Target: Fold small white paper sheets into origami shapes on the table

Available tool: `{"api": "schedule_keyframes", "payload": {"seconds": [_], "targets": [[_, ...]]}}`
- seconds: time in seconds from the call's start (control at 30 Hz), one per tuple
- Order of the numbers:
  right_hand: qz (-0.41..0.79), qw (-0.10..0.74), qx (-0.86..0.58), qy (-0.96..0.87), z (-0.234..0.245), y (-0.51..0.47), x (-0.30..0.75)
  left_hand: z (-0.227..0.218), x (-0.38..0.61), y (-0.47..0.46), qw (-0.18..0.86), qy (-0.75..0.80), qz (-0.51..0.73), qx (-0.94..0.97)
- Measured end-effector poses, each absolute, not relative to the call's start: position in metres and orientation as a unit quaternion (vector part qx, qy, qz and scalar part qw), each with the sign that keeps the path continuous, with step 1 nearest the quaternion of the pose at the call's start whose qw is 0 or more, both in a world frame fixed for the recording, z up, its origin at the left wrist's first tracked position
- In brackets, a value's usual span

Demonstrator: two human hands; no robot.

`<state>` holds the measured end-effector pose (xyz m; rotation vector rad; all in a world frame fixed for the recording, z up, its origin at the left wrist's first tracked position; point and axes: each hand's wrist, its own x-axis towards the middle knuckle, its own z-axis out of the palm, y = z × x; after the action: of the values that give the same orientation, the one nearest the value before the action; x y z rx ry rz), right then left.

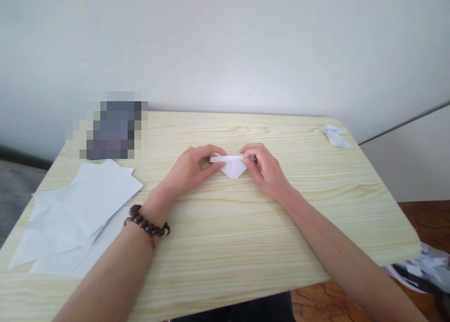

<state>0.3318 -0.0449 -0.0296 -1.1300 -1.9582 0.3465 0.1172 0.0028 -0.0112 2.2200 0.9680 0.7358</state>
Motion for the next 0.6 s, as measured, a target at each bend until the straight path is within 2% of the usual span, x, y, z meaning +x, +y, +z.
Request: {"api": "schedule_keyframes", "payload": {"seconds": [0.23,0.6], "targets": [[0.223,0.452,-0.431,-0.749,-0.0314,-0.0448,0.3338,-0.0101,0.1155,0.0021,0.396,0.38,0.31,0.777],[0.261,0.433,-0.433,-0.746,-0.0253,-0.0446,0.3348,-0.0103,0.1155,0.0009,0.401,0.375,0.28,0.788]]}}
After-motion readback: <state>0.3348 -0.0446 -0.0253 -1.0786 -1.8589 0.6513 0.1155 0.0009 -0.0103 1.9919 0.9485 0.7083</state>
